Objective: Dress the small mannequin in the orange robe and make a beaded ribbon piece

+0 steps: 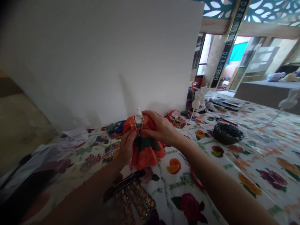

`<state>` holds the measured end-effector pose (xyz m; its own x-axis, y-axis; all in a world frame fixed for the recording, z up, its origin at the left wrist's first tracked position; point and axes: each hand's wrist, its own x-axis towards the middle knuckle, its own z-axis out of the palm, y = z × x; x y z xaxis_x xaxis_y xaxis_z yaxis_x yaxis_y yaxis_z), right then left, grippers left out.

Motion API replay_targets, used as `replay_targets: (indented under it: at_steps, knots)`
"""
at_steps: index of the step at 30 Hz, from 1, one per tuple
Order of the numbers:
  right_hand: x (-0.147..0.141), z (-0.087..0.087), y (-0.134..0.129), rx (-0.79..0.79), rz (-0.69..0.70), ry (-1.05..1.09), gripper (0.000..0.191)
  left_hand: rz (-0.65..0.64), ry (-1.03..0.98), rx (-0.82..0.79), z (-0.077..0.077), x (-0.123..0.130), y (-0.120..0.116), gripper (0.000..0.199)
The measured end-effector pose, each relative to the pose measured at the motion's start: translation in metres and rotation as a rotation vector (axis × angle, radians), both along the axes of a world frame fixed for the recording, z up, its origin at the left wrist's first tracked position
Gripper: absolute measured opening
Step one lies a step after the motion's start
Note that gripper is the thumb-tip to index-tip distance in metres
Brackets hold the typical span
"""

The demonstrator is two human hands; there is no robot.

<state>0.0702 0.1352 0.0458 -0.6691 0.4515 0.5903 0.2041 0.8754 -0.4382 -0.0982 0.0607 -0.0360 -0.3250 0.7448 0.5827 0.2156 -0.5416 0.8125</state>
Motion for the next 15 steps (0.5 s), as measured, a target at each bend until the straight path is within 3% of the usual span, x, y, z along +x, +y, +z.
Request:
replay_targets:
  at_steps: [15]
  knots:
    - [0.0007, 0.0029, 0.0020, -0.022, 0.023, -0.043, 0.065, 0.013, 0.058, -0.018, -0.0003, 0.0011, -0.0012, 0.027]
